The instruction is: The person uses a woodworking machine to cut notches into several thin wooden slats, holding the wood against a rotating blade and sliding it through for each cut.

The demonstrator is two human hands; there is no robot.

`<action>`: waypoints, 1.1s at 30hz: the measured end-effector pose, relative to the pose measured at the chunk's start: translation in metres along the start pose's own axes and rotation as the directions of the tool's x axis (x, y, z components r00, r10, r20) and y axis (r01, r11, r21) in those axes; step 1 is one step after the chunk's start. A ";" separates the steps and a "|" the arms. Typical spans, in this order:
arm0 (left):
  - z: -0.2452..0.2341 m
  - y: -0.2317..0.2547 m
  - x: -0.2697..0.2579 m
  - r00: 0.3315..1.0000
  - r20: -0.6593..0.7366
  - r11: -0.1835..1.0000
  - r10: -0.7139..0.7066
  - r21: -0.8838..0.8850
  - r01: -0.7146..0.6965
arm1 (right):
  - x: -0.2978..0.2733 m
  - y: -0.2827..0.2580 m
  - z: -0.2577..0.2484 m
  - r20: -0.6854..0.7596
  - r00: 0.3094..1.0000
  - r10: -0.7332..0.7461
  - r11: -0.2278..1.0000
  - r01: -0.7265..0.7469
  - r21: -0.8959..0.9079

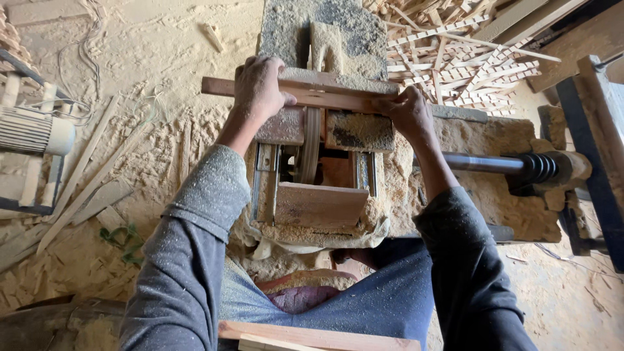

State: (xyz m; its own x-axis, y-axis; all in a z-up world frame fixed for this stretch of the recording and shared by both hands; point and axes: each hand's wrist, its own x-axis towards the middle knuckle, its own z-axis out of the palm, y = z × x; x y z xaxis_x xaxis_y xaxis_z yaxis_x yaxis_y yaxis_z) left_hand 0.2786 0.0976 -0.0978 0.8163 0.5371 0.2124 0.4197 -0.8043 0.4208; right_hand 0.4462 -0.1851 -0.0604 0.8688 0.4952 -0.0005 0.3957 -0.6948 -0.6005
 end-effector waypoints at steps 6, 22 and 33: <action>-0.004 0.008 -0.026 0.999 -0.036 0.999 0.007 -0.041 -0.008 | -0.019 0.013 0.004 -0.024 1.000 -0.010 1.000 0.010 0.019; -0.038 0.031 -0.105 0.999 0.050 0.998 0.019 -0.063 -0.016 | -0.061 0.063 0.012 0.039 0.999 -0.027 1.000 0.027 -0.013; 0.009 -0.001 -0.024 0.973 -0.155 0.979 0.172 0.134 -0.152 | -0.008 0.009 0.003 -0.006 1.000 -0.025 1.000 0.025 -0.007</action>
State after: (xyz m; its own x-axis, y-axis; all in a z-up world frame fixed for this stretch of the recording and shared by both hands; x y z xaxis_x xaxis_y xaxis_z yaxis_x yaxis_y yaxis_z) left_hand 0.2622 0.0831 -0.1109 0.8051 0.4232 0.4155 0.3398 -0.9034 0.2617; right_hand 0.4416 -0.1935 -0.0681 0.8603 0.5094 0.0195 0.4194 -0.6855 -0.5951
